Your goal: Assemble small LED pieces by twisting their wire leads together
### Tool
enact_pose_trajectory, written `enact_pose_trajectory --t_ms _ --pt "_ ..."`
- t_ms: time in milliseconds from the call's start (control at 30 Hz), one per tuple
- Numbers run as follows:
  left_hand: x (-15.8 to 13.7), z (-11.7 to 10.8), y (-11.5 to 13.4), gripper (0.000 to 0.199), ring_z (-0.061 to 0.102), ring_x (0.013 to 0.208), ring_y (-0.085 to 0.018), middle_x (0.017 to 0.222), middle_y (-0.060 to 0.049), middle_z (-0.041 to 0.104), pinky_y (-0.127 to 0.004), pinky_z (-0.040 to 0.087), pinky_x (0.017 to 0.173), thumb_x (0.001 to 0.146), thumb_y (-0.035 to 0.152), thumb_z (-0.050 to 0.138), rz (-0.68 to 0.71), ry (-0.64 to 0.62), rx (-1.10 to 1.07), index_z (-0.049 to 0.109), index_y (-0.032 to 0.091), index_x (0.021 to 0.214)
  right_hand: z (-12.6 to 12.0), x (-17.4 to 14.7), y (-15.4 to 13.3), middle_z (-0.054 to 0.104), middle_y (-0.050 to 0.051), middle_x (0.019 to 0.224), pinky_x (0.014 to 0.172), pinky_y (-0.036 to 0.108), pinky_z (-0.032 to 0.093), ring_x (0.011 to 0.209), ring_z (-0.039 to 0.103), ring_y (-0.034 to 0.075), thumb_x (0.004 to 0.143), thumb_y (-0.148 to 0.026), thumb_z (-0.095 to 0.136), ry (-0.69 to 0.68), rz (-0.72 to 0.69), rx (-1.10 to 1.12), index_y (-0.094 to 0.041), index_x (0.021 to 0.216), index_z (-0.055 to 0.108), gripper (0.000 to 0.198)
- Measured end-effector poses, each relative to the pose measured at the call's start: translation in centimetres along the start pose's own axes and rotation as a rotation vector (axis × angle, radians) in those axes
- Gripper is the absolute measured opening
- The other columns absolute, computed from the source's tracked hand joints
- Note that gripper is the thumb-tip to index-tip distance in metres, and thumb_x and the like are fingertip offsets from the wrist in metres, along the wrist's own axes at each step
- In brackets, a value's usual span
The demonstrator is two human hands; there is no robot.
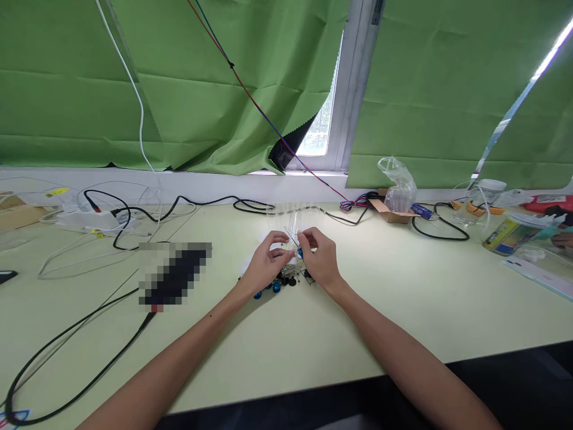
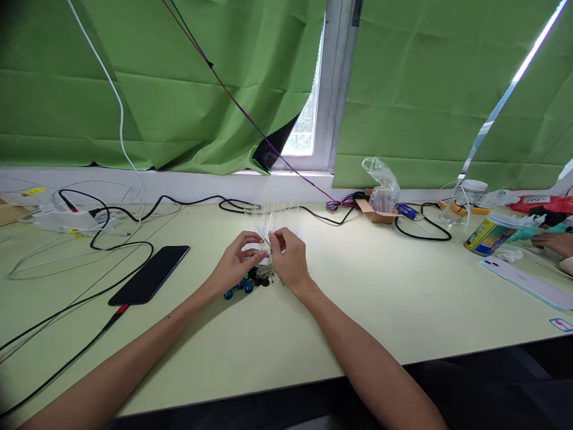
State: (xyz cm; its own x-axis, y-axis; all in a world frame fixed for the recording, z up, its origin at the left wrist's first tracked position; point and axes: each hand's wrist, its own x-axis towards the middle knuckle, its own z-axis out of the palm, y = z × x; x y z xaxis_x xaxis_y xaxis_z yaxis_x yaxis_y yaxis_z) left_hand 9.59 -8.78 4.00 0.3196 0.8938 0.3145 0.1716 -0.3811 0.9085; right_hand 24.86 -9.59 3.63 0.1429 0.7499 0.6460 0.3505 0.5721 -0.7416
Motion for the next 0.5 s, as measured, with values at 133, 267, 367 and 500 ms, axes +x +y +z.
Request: enact_pose_trajectory --t_ms 133,267,367,500 --pt "-0.15 0.00 -0.28 0.039 0.064 0.089 -0.015 0.117 -0.006 0.055 -0.033 0.053 0.078 0.080 0.036 0.067 -0.045 -0.014 -0.079 0.043 0.026 0.109 -0.01 -0.01 -0.11 0.062 0.001 0.070 0.061 0.025 0.048 0.064 0.059 0.013 0.093 -0.035 0.050 -0.004 0.000 0.008 -0.020 0.079 0.059 0.023" --pt "-0.15 -0.03 -0.34 0.048 0.063 0.089 -0.015 0.113 -0.006 0.057 -0.033 0.053 0.076 0.078 0.033 0.070 -0.067 -0.019 -0.133 0.038 0.027 0.113 0.02 -0.04 -0.18 0.061 0.000 0.069 0.062 0.025 0.048 0.064 0.059 0.013 0.093 -0.035 0.050 -0.010 -0.010 -0.001 -0.020 0.078 0.058 0.023" --pt "-0.12 -0.04 -0.35 0.055 0.063 0.089 -0.015 0.112 -0.005 0.056 -0.032 0.054 0.076 0.076 0.032 0.071 -0.064 -0.002 -0.148 0.034 0.028 0.117 0.03 -0.07 -0.20 0.061 0.000 0.069 0.062 0.024 0.047 0.064 0.058 0.013 0.093 -0.034 0.049 -0.010 -0.022 -0.012 -0.020 0.078 0.059 0.023" --pt "-0.09 -0.09 -0.32 0.056 0.062 0.082 -0.013 0.105 -0.003 0.054 -0.030 0.054 0.073 0.076 0.030 0.068 -0.057 0.019 -0.093 0.034 0.027 0.121 -0.01 -0.06 -0.27 0.061 0.000 0.069 0.063 0.024 0.046 0.065 0.056 0.012 0.093 -0.032 0.049 0.001 -0.074 -0.044 -0.019 0.078 0.059 0.022"
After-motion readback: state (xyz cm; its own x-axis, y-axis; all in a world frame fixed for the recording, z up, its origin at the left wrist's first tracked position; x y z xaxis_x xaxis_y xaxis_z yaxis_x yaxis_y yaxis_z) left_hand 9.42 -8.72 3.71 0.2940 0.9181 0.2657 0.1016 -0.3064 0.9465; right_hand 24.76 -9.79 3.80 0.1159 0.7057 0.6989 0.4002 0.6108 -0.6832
